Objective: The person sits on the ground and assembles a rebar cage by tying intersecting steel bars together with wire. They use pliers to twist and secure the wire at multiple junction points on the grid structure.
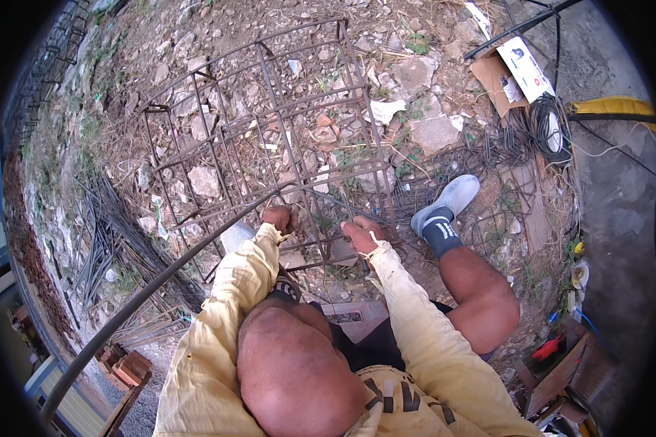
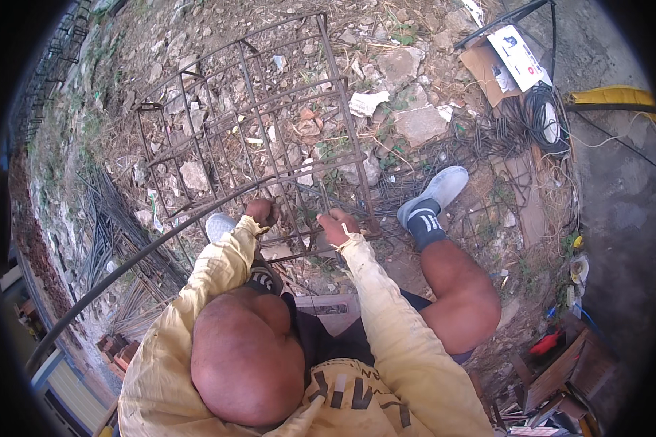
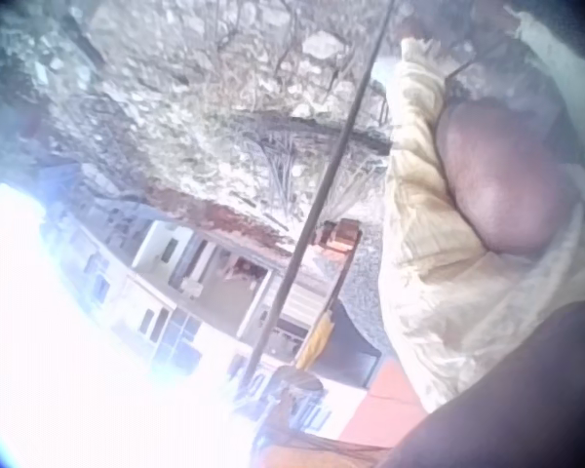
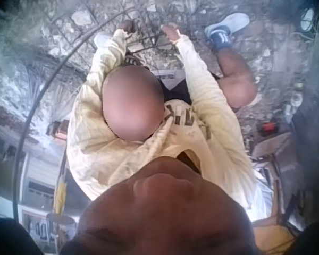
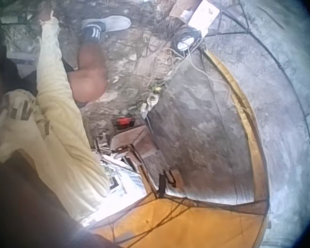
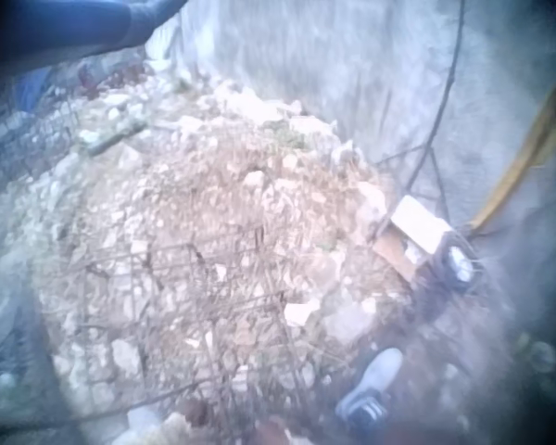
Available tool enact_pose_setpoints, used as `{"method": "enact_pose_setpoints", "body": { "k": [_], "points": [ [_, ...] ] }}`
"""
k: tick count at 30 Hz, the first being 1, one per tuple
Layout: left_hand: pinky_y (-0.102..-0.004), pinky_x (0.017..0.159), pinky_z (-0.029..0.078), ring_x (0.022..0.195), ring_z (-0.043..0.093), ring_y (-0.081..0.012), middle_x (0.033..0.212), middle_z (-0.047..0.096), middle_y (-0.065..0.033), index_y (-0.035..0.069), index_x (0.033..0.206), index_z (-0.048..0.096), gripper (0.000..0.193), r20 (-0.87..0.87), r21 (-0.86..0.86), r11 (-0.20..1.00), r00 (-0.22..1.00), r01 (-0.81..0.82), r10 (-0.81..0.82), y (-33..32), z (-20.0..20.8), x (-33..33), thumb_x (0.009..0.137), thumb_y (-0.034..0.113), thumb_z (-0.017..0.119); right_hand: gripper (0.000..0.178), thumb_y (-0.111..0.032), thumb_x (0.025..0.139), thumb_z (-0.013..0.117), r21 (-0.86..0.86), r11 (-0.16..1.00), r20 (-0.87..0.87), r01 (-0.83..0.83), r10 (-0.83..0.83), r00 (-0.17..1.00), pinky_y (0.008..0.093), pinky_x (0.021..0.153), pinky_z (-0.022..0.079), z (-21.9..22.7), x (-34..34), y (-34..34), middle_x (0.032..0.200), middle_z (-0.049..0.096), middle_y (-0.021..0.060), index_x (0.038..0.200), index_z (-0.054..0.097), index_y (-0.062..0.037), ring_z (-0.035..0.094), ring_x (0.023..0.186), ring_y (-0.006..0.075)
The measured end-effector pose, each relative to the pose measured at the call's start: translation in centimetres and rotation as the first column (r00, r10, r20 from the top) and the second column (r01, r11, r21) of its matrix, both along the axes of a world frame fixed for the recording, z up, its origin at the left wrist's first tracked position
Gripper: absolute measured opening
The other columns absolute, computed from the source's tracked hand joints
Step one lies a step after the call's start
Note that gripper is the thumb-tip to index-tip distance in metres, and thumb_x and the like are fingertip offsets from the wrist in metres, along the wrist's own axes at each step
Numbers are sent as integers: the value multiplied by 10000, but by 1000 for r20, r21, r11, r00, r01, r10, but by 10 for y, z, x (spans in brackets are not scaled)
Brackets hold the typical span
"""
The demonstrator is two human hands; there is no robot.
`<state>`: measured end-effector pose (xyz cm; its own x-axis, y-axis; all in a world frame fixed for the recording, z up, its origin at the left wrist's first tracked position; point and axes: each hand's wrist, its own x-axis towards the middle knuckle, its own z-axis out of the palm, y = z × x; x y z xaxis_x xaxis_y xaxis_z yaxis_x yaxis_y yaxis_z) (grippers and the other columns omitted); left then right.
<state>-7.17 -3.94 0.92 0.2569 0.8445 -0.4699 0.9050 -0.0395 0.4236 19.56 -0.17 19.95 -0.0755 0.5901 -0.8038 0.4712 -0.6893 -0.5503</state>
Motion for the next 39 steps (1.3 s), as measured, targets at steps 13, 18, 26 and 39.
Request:
{"method": "enact_pose_setpoints", "body": {
  "k": [13, 18, 26, 39],
  "points": [
    [-330, 754, 522, 876, 608, -160, 931, 631, -50, 81, 1101, 535, 221, 183, -891, 129, -85, -435, 979, -12, 231, -1, 996, 221, 401, 190, -127, 835, 586, 43, 947, -373, 317, -279, 885, 239, 488, 446, 39, -39, -27, 702, 594, 23, 993, 648, -41, 529, 552, 86],
    [-320, 748, 539, 874, 629, -181, 918, 640, -65, 59, 1106, 505, 222, 504, -712, 250, -230, -656, 833, -74, 253, -2, 996, 232, 419, 200, -130, 836, 584, 200, 877, -543, 436, -271, 795, 234, 527, 451, 55, -48, -61, 706, 596, 23, 1010, 624, -40, 541, 561, 82],
    [-333, 719, 564, 844, 635, -200, 868, 622, -71, 63, 1121, 477, 230, 819, -526, -171, -551, -833, 163, -87, 292, -67, 1000, 246, 412, 206, -149, 903, 560, 404, 752, -593, 521, -217, 775, 231, 577, 453, 125, -26, -101, 727, 597, 22, 1079, 586, -44, 577, 619, 92],
    [-336, 699, 586, 838, 678, -255, 901, 657, -128, 34, 1111, 525, 214, 770, -638, 633, -379, -438, 514, -73, 385, -24, 954, 180, 530, 363, -256, 901, 554, 879, 477, -155, 26, 235, 960, 376, 830, 463, 206, -101, -93, 976, 632, 190, 1194, 602, -47, 611, 937, 313]
  ]
}}
